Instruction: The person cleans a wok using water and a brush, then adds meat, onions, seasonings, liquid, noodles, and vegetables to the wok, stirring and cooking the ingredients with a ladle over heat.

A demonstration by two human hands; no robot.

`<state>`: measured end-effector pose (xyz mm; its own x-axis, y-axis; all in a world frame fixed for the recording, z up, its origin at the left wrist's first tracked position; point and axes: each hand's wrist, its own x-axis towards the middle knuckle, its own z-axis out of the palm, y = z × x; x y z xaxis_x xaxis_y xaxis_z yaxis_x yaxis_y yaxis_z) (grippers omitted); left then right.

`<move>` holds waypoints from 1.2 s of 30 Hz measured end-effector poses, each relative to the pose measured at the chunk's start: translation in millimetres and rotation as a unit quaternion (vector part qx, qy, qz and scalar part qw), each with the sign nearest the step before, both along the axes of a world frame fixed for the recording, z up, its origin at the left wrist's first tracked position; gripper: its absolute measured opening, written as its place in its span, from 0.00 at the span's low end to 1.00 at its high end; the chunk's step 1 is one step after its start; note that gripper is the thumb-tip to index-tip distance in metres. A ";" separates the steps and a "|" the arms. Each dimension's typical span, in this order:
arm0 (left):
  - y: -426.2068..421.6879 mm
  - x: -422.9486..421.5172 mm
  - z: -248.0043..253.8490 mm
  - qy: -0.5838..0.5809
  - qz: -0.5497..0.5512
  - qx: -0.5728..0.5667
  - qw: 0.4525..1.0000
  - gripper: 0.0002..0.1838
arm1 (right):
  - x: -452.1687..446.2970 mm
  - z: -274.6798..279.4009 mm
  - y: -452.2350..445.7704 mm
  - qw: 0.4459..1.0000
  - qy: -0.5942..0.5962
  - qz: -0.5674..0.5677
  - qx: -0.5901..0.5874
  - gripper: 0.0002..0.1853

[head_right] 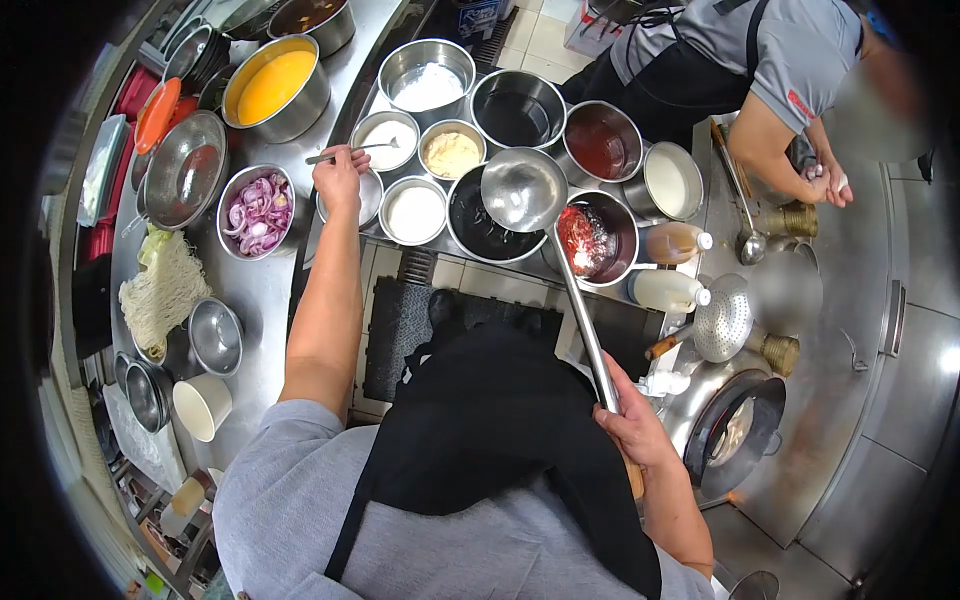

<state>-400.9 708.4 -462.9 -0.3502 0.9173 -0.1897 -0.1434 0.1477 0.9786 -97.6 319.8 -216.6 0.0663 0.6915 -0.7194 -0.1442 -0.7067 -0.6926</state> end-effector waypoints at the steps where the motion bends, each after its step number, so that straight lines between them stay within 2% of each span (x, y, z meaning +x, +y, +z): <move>1: 0.0 -1.7 -4.7 -0.032 0.014 -0.002 0.999 0.10 | 0.6 0.2 -0.1 1.000 0.003 -0.001 0.002 0.46; 3: -1.3 -3.7 -7.5 -0.082 0.037 -0.004 0.996 0.09 | 1.5 1.2 0.8 1.000 0.024 -0.009 0.008 0.47; 11: -24.5 -3.1 16.1 -0.151 0.036 0.017 0.988 0.08 | 9.5 0.0 5.7 0.997 0.071 0.001 0.005 0.46; 17: -57.2 12.2 58.0 -0.164 -0.023 0.035 0.986 0.09 | 9.3 5.5 9.9 0.997 0.076 0.014 -0.016 0.48; 19: -72.5 24.1 80.5 -0.163 -0.094 0.054 0.981 0.08 | 7.6 6.2 10.3 0.996 0.084 0.019 -0.017 0.48; 20: -78.7 30.2 84.5 -0.162 -0.094 0.052 0.981 0.08 | 5.0 9.0 12.3 0.995 0.099 0.004 -0.019 0.48; 21: -83.4 35.8 87.9 -0.005 -0.120 0.111 0.987 0.09 | 3.5 10.3 13.6 0.993 0.113 -0.010 -0.019 0.48; 22: -85.6 38.3 89.7 0.154 -0.143 0.165 0.964 0.10 | 3.8 8.7 11.6 0.993 0.114 -0.010 -0.019 0.48; 24: -74.0 42.3 75.2 0.158 -0.125 0.145 0.969 0.12 | 5.2 4.3 6.2 0.993 0.122 -0.006 0.000 0.48; 27: -55.3 52.2 43.3 0.306 -0.139 0.170 0.926 0.10 | -0.6 7.1 5.1 0.994 0.109 -0.023 0.002 0.48; 30: -42.3 68.3 34.9 0.366 -0.124 0.187 0.903 0.10 | -0.5 4.2 -0.1 0.996 0.090 -0.020 0.001 0.48; 34: -26.9 81.7 5.3 0.367 -0.117 0.180 0.905 0.10 | -3.2 3.5 -6.6 0.996 0.079 -0.036 0.005 0.47; 35: -23.4 83.3 -3.7 0.365 -0.119 0.182 0.905 0.10 | -3.6 3.5 -8.5 0.996 0.077 -0.036 0.007 0.47; 36: -20.8 83.7 -8.3 0.307 -0.117 0.148 0.933 0.10 | -4.0 3.8 -10.1 0.997 0.075 -0.036 0.008 0.47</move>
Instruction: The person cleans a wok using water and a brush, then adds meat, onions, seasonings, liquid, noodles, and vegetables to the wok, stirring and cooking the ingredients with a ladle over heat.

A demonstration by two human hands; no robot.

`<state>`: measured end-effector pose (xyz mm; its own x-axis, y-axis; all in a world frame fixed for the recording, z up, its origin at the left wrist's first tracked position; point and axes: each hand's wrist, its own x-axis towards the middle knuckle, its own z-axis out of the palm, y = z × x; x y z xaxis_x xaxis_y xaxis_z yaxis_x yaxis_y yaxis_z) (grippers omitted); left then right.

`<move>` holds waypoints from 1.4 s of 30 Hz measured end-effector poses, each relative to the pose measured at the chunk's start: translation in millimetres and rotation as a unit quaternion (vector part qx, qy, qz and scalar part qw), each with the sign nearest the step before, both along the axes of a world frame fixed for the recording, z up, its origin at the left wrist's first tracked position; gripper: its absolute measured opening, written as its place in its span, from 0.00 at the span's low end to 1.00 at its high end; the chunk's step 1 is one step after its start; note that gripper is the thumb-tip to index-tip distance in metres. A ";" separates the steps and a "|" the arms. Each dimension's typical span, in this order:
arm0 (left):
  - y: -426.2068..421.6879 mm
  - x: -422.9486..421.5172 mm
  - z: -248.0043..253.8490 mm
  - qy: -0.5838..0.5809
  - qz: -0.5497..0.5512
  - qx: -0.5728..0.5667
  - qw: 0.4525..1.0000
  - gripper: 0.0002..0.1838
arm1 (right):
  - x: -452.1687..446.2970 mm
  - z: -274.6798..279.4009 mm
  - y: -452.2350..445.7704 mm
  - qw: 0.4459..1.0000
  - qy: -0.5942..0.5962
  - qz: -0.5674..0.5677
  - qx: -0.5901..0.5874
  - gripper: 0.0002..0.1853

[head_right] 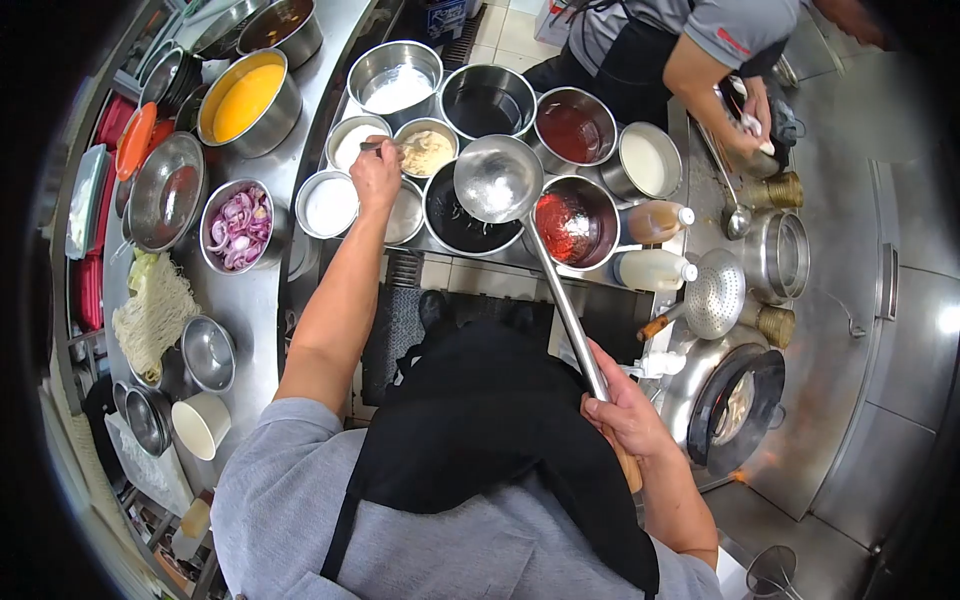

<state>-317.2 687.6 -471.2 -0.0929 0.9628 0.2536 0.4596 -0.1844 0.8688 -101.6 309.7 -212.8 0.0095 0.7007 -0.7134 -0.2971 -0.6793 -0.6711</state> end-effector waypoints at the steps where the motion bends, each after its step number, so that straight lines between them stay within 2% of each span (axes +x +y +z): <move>1: 2.6 0.2 -4.4 -0.058 0.007 -0.042 0.997 0.11 | -1.7 1.7 0.0 1.000 -0.001 -0.004 0.001 0.47; 2: 4.6 0.4 -8.9 -0.059 0.003 -0.042 0.997 0.11 | -4.2 4.5 1.1 1.000 0.002 -0.016 0.000 0.47; 4: 3.9 -0.3 -2.6 -0.259 0.019 -0.124 0.958 0.13 | -5.8 6.1 0.1 1.000 0.004 -0.031 -0.001 0.47; 9: -7.7 -16.0 15.7 -0.279 0.021 -0.169 0.945 0.13 | -3.8 4.3 -2.9 0.999 0.016 -0.042 0.008 0.48; 14: -21.6 -27.6 32.3 -0.335 0.021 -0.162 0.928 0.11 | -4.2 6.3 3.0 1.000 0.002 -0.029 0.000 0.47; 19: -48.3 -26.9 91.5 -0.431 -0.029 -0.134 0.892 0.09 | -2.3 1.0 12.4 1.000 -0.009 0.012 0.021 0.45; 20: -56.1 -26.0 100.9 -0.431 -0.029 -0.136 0.891 0.09 | -3.1 2.1 15.5 1.000 0.001 0.012 0.021 0.45; 21: -63.3 -25.3 109.2 -0.265 -0.062 -0.047 0.961 0.08 | -3.6 3.6 19.0 1.000 0.010 0.013 0.022 0.45; 22: -66.9 -25.3 113.0 -0.088 -0.092 0.044 0.991 0.07 | -4.2 7.5 23.2 1.000 0.010 0.014 0.021 0.45; 23: -62.1 -29.3 101.1 -0.020 -0.088 0.092 0.992 0.05 | -5.7 13.1 27.3 0.999 0.033 0.012 0.009 0.44; 27: -63.1 -57.9 101.6 0.001 -0.061 0.063 0.996 0.05 | -6.2 18.4 31.1 0.997 0.072 0.016 -0.006 0.44; 31: -62.0 -88.2 95.1 0.022 -0.052 0.029 0.998 0.09 | -4.3 10.8 24.2 0.998 0.059 0.034 -0.006 0.44; 34: -57.3 -96.8 89.1 -0.015 -0.006 0.023 1.000 0.10 | -3.4 6.6 17.9 0.999 0.038 0.027 0.000 0.44; 37: -55.1 -90.5 93.1 -0.071 -0.033 0.006 0.997 0.12 | -5.4 17.8 20.5 0.999 0.021 0.034 -0.029 0.44; 40: -59.0 -63.8 101.2 -0.152 -0.094 0.064 0.982 0.08 | -8.0 19.0 19.2 0.999 0.039 0.021 -0.032 0.44; 42: -60.0 -59.3 94.5 -0.143 -0.114 0.089 0.979 0.07 | -13.9 22.5 20.8 0.999 0.014 0.002 -0.040 0.46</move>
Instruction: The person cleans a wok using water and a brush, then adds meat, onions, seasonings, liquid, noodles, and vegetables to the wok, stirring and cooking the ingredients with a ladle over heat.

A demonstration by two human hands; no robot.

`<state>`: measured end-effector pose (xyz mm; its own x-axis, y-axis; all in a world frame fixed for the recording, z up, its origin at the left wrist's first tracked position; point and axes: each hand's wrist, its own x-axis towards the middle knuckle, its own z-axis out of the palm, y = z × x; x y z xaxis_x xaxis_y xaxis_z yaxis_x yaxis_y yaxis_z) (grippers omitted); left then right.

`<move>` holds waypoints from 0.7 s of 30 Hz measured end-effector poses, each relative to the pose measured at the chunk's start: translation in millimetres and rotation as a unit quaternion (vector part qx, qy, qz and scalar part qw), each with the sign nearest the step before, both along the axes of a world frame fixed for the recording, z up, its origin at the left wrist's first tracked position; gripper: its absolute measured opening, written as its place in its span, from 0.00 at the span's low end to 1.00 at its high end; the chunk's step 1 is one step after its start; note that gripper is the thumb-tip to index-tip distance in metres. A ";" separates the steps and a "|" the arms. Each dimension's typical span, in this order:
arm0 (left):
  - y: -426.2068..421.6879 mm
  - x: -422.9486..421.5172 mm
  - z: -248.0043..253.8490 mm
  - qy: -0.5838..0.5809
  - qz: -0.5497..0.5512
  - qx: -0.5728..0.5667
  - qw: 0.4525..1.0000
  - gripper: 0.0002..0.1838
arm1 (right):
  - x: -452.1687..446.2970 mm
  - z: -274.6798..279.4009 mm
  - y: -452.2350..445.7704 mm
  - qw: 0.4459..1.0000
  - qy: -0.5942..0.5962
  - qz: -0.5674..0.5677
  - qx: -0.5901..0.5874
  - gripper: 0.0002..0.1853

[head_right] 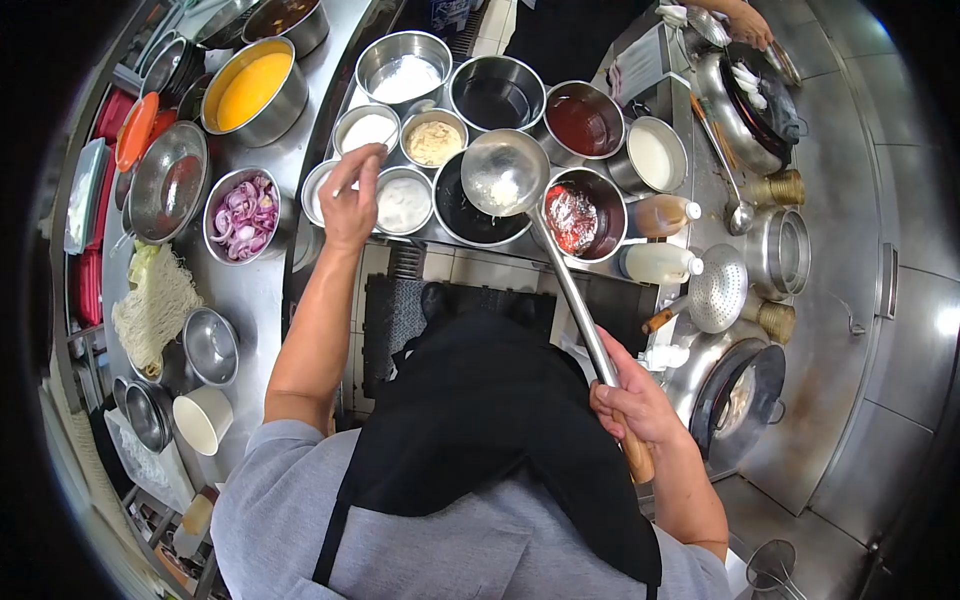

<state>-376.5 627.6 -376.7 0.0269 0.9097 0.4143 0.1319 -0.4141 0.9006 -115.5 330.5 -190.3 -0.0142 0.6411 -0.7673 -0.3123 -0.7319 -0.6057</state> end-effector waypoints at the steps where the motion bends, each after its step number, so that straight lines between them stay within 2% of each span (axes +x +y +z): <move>1: -2.0 -0.9 -4.0 0.069 -0.024 -0.014 0.997 0.07 | -0.5 -0.4 -1.2 1.000 -0.001 -0.001 0.001 0.46; 3: -1.5 -8.1 -23.0 0.226 -0.061 -0.012 0.972 0.08 | -0.9 -3.4 -4.5 1.000 -0.001 0.000 0.017 0.46; 4: -4.0 -12.5 -24.1 0.227 -0.063 -0.011 0.972 0.08 | -1.5 -3.7 -7.0 1.000 0.000 -0.002 0.019 0.46; 8: -21.7 -26.9 -7.2 0.125 -0.008 -0.106 0.986 0.08 | -1.4 -6.1 -12.3 1.000 0.010 -0.006 0.012 0.45; 10: -25.9 -36.3 1.6 0.029 0.025 -0.093 0.995 0.09 | 0.2 -6.4 -12.1 1.000 0.014 0.000 0.011 0.45; 12: -30.1 -50.5 10.4 -0.008 0.072 -0.102 0.992 0.10 | 0.6 -8.8 -13.5 0.998 -0.042 0.040 -0.013 0.45; 13: -31.5 -60.4 14.5 0.013 0.099 -0.119 0.988 0.11 | 1.0 -7.3 -11.7 0.993 -0.086 0.080 -0.030 0.44; 14: -32.1 -73.3 7.3 0.014 0.116 -0.132 0.984 0.11 | -2.0 -6.0 -9.1 0.993 -0.086 0.081 -0.030 0.44; 16: -36.0 -93.9 -2.2 0.034 0.141 -0.125 0.982 0.11 | -9.7 -4.4 -4.1 0.971 -0.198 0.121 -0.058 0.46; 17: -39.3 -102.4 -10.3 0.045 0.150 -0.147 0.977 0.13 | -8.9 -5.8 -4.5 0.971 -0.198 0.121 -0.058 0.46; 19: -46.3 -108.5 -24.2 0.018 0.142 -0.177 0.974 0.15 | -6.2 -14.4 -7.9 0.928 -0.302 0.214 -0.041 0.46; 20: -50.6 -111.5 -32.1 -0.008 0.133 -0.207 0.969 0.16 | -3.3 -22.3 -12.9 0.928 -0.300 0.216 -0.042 0.46; 21: -55.0 -111.8 -37.8 -0.042 0.102 -0.258 0.960 0.19 | -1.5 -29.3 -16.2 0.908 -0.339 0.244 0.014 0.46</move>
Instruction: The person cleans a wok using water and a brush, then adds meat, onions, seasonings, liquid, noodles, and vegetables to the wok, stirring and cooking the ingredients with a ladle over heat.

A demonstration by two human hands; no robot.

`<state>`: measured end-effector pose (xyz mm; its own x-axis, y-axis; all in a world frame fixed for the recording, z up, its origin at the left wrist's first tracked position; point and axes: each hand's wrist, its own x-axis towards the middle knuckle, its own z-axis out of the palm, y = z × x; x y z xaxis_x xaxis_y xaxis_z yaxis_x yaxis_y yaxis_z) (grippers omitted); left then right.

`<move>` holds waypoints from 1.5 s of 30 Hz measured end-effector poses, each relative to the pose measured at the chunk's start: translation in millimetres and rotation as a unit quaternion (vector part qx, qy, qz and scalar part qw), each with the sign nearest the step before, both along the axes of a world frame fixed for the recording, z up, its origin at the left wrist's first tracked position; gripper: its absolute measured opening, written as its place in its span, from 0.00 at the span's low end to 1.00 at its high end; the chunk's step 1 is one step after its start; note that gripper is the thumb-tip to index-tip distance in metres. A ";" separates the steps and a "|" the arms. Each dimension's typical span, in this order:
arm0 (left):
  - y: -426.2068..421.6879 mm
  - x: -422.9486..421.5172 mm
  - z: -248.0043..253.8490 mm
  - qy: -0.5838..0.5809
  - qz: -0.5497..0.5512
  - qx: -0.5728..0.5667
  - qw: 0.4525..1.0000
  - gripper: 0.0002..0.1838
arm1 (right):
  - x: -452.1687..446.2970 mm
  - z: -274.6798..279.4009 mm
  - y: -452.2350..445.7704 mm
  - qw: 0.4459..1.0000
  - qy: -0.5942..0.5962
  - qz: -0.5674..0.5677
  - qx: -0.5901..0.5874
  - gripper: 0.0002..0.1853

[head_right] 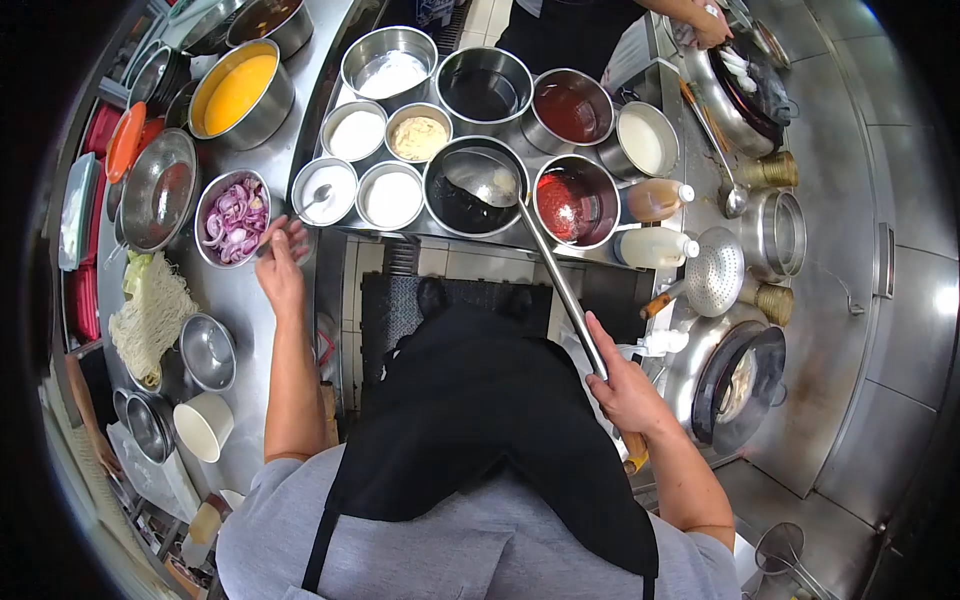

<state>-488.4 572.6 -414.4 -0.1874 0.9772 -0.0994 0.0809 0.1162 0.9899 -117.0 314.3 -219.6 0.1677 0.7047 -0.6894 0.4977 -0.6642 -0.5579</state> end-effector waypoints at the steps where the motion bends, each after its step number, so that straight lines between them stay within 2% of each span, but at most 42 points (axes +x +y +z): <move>1: -5.5 2.1 -5.7 0.000 0.002 -0.001 1.000 0.19 | 0.4 -3.2 -0.9 0.997 -0.029 0.050 0.051 0.46; 2: -12.7 7.0 -11.8 -0.033 0.005 -0.025 0.999 0.20 | 0.6 -0.4 -1.0 0.997 -0.029 0.052 0.050 0.46; 4: -24.8 10.5 -21.5 -0.079 -0.007 -0.070 0.994 0.22 | -9.5 18.2 12.1 0.986 0.109 -0.096 -0.076 0.46; 5: -30.2 12.0 -25.8 -0.079 -0.005 -0.070 0.994 0.22 | -7.9 16.1 10.7 0.987 0.109 -0.095 -0.077 0.46; 7: -40.2 15.5 -33.1 -0.134 -0.013 -0.118 0.984 0.24 | -1.8 11.1 5.2 0.954 0.230 -0.180 -0.073 0.46; 10: -51.5 10.1 -47.1 -0.103 -0.070 -0.177 0.976 0.29 | -1.3 12.4 3.8 0.928 0.288 -0.224 -0.073 0.47; 15: -66.2 -6.9 -72.3 -0.018 -0.171 -0.255 0.951 0.31 | -2.0 18.9 -5.3 0.915 0.317 -0.247 -0.039 0.47; 17: -73.2 -18.6 -101.9 -0.013 -0.170 -0.268 0.948 0.30 | -1.4 31.6 -9.1 0.909 0.327 -0.257 -0.034 0.47; 20: -90.1 -54.6 -162.9 0.021 -0.229 -0.334 0.914 0.27 | -1.8 66.9 -18.9 0.898 0.334 -0.285 -0.022 0.49; 22: -107.6 -81.2 -200.9 0.132 -0.267 -0.401 0.866 0.25 | 5.2 87.2 -38.6 0.886 0.359 -0.294 0.009 0.49; 24: -129.8 -94.3 -213.5 0.134 -0.217 -0.443 0.860 0.21 | 11.9 95.0 -58.1 0.853 0.414 -0.312 0.063 0.50; 27: -153.5 -109.8 -223.5 0.105 -0.182 -0.490 0.846 0.16 | 4.2 76.0 -61.3 0.863 0.380 -0.330 0.052 0.49; 28: -161.9 -117.4 -236.0 0.109 -0.182 -0.486 0.848 0.16 | -6.9 62.7 -47.3 0.895 0.325 -0.303 0.046 0.48; 29: -169.0 -126.2 -251.6 0.116 -0.254 -0.491 0.825 0.15 | -12.0 51.5 -34.2 0.915 0.284 -0.286 0.026 0.46; 30: -166.1 -133.3 -255.3 0.124 -0.323 -0.491 0.800 0.13 | -5.1 31.8 -29.3 0.912 0.315 -0.260 0.040 0.46; 31: -160.7 -124.3 -233.7 0.133 -0.320 -0.480 0.806 0.13 | -0.5 26.6 -23.3 0.885 0.384 -0.264 0.018 0.45; 34: -165.9 -82.1 -181.9 0.120 -0.180 -0.454 0.864 0.17 | 6.0 -16.1 -34.3 0.823 0.509 -0.249 0.039 0.44; 36: -163.4 -61.7 -154.1 0.136 -0.186 -0.417 0.879 0.19 | 11.4 -28.5 -48.0 0.776 0.583 -0.234 0.057 0.44; 37: -163.9 -54.2 -142.7 0.146 -0.195 -0.395 0.886 0.20 | 13.8 -31.1 -59.3 0.772 0.586 -0.234 0.072 0.44; 40: -173.1 -31.1 -119.6 0.169 -0.217 -0.396 0.876 0.19 | 26.3 -32.9 -109.4 0.708 0.658 -0.222 0.130 0.43; 45: -207.8 13.8 -120.8 0.214 -0.282 -0.400 0.845 0.18 | 68.7 -9.4 -242.7 0.665 0.644 -0.277 0.257 0.44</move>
<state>-474.6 364.9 -535.3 0.0991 0.5756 -0.8117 0.6777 0.5583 0.4786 -48.3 71.6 -229.0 0.0025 0.9789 -0.2045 -0.8543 -0.1042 -0.5092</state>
